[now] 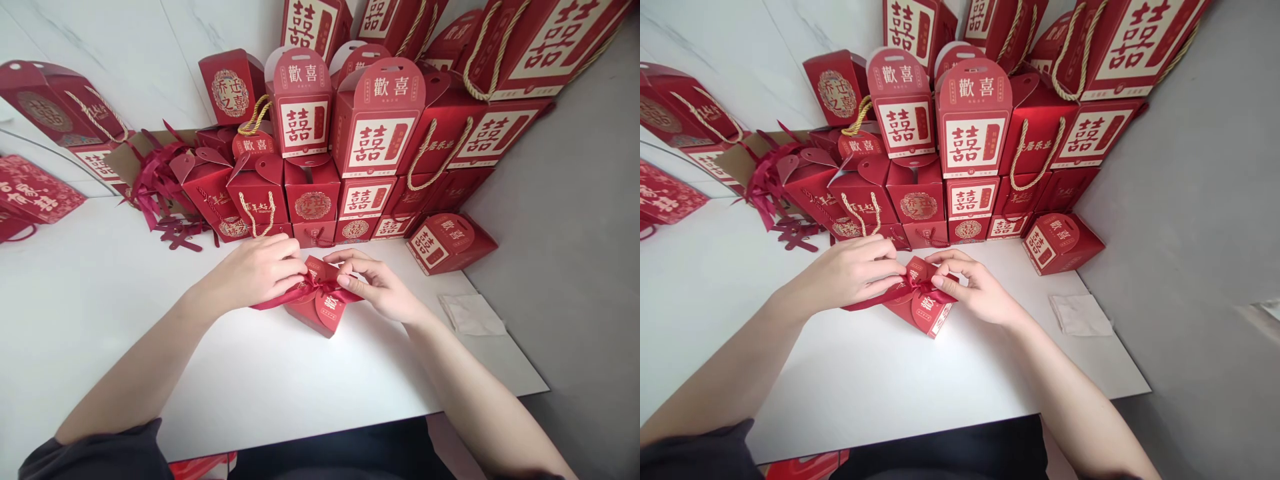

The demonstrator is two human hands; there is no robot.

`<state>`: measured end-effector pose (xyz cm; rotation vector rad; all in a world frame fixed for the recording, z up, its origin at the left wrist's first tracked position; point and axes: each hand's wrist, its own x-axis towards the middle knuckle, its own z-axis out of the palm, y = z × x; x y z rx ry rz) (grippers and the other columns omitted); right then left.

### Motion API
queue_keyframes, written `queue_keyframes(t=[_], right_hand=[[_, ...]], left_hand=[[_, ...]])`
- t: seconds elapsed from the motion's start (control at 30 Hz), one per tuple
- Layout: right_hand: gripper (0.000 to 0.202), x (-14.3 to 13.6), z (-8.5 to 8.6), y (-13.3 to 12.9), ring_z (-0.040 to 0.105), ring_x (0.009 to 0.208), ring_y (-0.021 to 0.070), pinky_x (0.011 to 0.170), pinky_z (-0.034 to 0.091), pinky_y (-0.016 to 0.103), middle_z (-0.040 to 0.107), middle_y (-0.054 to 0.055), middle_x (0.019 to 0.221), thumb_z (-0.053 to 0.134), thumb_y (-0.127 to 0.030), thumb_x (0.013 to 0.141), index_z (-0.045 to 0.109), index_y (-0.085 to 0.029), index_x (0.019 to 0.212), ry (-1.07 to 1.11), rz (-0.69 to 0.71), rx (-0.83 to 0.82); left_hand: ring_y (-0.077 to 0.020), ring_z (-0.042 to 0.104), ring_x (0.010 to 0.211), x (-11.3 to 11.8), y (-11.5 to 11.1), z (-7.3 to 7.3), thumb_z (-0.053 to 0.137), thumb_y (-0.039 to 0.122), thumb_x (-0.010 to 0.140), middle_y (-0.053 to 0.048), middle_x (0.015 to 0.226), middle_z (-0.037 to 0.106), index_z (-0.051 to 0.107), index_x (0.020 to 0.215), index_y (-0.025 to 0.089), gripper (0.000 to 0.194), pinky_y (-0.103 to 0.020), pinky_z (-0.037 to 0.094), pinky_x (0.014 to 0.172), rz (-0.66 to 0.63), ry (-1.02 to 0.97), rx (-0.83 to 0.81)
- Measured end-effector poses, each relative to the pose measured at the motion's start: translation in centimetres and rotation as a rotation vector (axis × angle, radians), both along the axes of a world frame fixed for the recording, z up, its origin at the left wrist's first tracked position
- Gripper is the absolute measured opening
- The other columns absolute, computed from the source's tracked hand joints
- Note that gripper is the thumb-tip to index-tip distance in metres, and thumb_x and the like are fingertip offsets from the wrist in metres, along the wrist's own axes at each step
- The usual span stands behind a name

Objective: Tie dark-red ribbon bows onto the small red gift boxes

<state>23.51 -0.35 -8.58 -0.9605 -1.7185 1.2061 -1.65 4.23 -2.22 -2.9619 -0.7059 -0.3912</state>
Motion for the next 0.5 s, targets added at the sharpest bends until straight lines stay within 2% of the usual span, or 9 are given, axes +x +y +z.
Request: queue_keyframes(t=[0.07,0.13,0.23,0.4,0.5], right_hand=[[0.029,0.1,0.0,0.0,0.059,0.119,0.0249,0.103,0.045,0.043,0.061,0.006,0.128,0.058,-0.046,0.094,0.069,-0.023,0.08,0.029,-0.001,-0.024],[0.029,0.1,0.0,0.0,0.058,0.12,0.0236,0.106,0.042,0.042,0.061,0.005,0.128,0.06,-0.043,0.094,0.069,-0.022,0.077,0.056,0.004,-0.016],[0.024,0.1,-0.1,0.1,0.056,0.125,0.0227,0.111,0.037,0.041,0.06,0.004,0.132,0.062,-0.041,0.093,0.071,-0.023,0.079,0.051,0.022,0.008],[0.029,0.1,0.0,0.4,0.05,0.132,0.0236,0.113,0.034,0.042,0.059,0.005,0.136,0.061,-0.042,0.093,0.072,-0.023,0.075,0.037,0.04,-0.024],[0.033,0.1,0.1,0.5,0.052,0.129,0.0241,0.112,0.034,0.043,0.061,0.005,0.132,0.063,-0.044,0.091,0.067,-0.021,0.068,0.064,-0.011,-0.059]], left_hand=[[-0.0167,0.055,0.079,0.1,-0.2,0.2,0.052,0.027,0.096,-0.004,0.088,0.06,0.068,0.083,0.02,0.022,-0.03,0.044,0.071,0.022,-0.024,-0.1],[-0.0159,0.056,0.084,0.4,-0.4,0.3,0.05,0.028,0.097,-0.004,0.092,0.059,0.065,0.08,0.018,0.025,-0.029,0.045,0.076,0.037,-0.081,-0.286],[-0.0141,0.057,0.089,1.2,-0.4,-0.3,0.046,0.026,0.099,-0.004,0.096,0.057,0.061,0.074,0.017,0.03,-0.028,0.047,0.083,0.054,-0.212,-0.53],[-0.0178,0.057,0.111,1.8,0.5,-2.0,0.05,0.029,0.097,-0.006,0.115,0.06,0.067,0.074,0.018,0.031,-0.036,0.044,0.103,0.05,-0.302,-0.704],[-0.0213,0.054,0.121,1.4,1.0,-2.3,0.063,0.033,0.09,-0.007,0.126,0.059,0.065,0.07,0.017,0.025,-0.041,0.04,0.11,0.003,-0.261,-0.781]])
